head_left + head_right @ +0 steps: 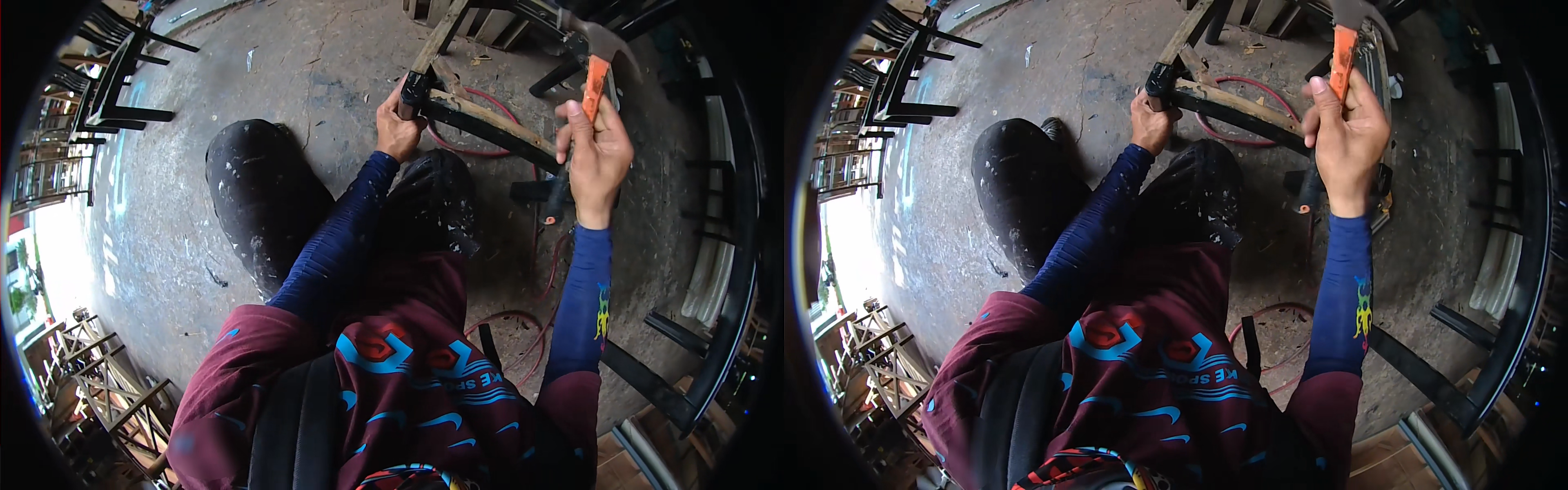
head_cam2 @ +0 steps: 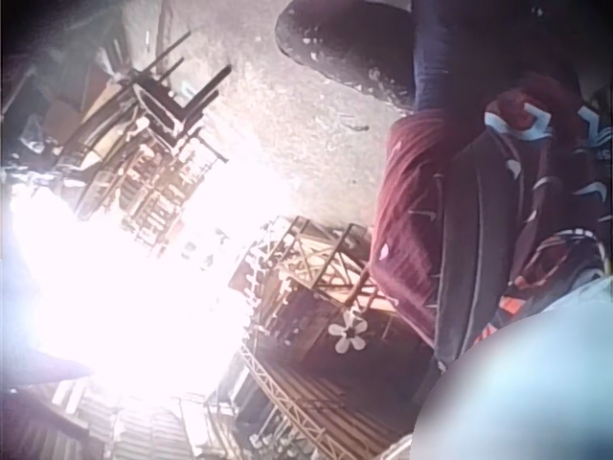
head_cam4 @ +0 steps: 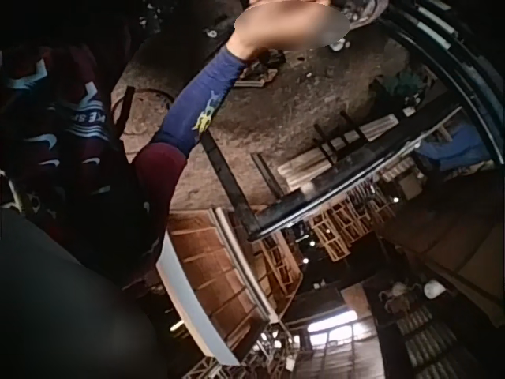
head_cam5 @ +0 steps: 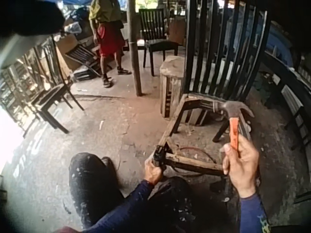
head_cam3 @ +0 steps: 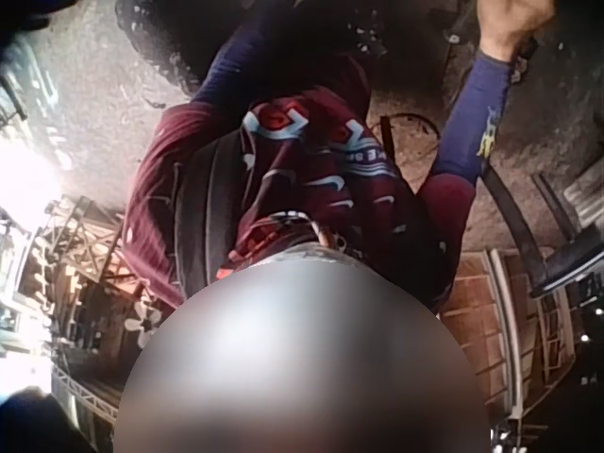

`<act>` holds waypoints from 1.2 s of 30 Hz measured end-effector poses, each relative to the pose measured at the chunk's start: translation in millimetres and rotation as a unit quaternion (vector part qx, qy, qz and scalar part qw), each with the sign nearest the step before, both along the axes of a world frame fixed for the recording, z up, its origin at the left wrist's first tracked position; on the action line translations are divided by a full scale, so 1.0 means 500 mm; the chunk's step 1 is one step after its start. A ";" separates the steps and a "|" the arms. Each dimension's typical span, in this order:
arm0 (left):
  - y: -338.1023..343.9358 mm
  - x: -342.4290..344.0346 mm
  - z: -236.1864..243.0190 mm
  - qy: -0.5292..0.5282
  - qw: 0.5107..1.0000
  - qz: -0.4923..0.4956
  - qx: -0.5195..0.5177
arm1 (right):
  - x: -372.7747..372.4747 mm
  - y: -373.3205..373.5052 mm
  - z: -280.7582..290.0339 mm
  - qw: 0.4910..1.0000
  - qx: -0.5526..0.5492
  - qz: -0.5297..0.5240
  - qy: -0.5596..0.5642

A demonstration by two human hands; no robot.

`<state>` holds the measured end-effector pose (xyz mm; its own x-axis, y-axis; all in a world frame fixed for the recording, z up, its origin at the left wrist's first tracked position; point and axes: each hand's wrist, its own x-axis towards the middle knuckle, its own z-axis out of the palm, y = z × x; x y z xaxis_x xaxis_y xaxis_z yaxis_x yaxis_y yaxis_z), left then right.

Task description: Repairing a wooden chair frame by hammering in nails to secure the joints.

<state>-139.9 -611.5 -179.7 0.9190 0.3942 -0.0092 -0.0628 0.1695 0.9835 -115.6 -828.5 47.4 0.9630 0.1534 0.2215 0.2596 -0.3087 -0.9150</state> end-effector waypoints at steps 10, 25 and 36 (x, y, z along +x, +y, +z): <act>-0.001 0.003 -0.011 -0.018 1.000 -0.010 0.000 | -0.063 0.070 0.014 0.862 -0.449 0.191 -0.136; -0.012 -0.007 0.027 -0.039 0.999 -0.017 0.013 | -0.069 0.058 -0.038 0.874 -0.432 0.181 -0.128; -0.016 -0.002 0.029 -0.029 1.000 -0.007 -0.004 | -0.077 0.069 -0.020 0.858 -0.455 0.187 -0.144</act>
<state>-141.0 -619.5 -165.4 0.9232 0.3822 0.0417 -0.1177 0.1778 0.9770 -154.0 -794.1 37.4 0.7340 0.6759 0.0657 0.6714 -0.7077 -0.2202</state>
